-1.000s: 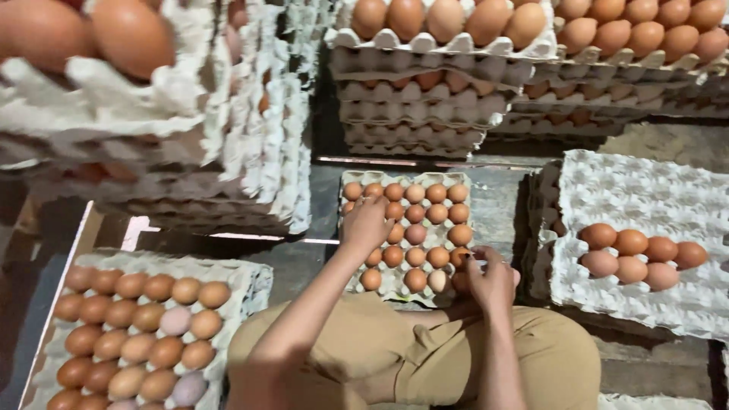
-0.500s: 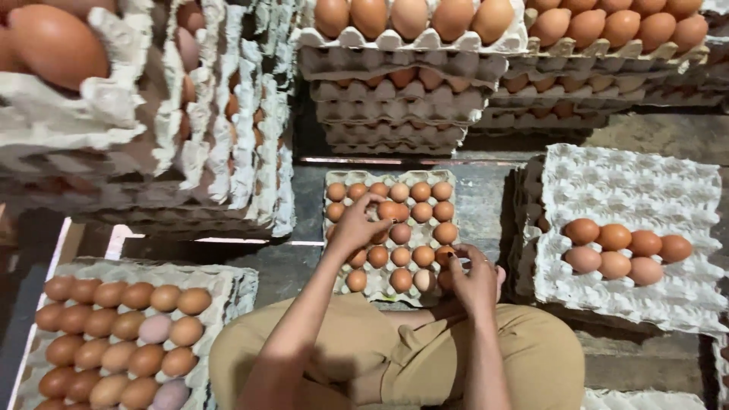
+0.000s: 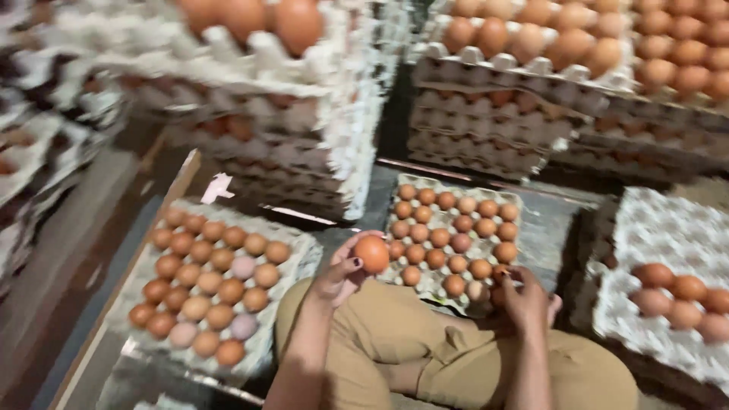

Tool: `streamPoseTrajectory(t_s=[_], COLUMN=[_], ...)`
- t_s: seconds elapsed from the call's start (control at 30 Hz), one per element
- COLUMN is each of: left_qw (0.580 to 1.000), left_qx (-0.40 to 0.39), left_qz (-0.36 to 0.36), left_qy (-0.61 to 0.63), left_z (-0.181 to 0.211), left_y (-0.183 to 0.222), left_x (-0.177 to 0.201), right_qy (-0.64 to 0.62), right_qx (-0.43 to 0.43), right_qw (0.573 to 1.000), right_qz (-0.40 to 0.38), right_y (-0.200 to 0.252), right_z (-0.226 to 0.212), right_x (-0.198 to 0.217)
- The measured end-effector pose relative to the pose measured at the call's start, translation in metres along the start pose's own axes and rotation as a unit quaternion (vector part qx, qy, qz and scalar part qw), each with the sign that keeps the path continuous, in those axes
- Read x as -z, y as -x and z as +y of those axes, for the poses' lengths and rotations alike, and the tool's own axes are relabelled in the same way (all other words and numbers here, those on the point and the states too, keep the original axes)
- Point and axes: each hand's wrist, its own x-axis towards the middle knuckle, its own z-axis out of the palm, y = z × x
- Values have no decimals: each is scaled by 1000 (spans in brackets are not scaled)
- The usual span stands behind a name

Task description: Sorting and packing eggs into cardboard trays by hand

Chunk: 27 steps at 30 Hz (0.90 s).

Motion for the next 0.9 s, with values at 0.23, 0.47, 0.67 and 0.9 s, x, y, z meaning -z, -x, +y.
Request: streamPoseTrajectory(t_s=[0.23,0.47,0.67,0.9], left_qw=[887,537,481,486], left_qx=[-248,-441,-220,-176], left_qz=[385,688,802,789], left_qy=[-55,-212,-279,-332], left_z=[97,164,169,187], left_y=[81,182,218,216], left_x=[164,160,207,210], right_qy=[104,61,50,56], right_qx=[-55,28,-32,62], right_qw=[993,997,998,996], right_qz=[-22,-33,18,22], right_y=[-9,-40,-63,-71], right_z=[7,61,84,106], right_x=[-17,-37,-67,-72])
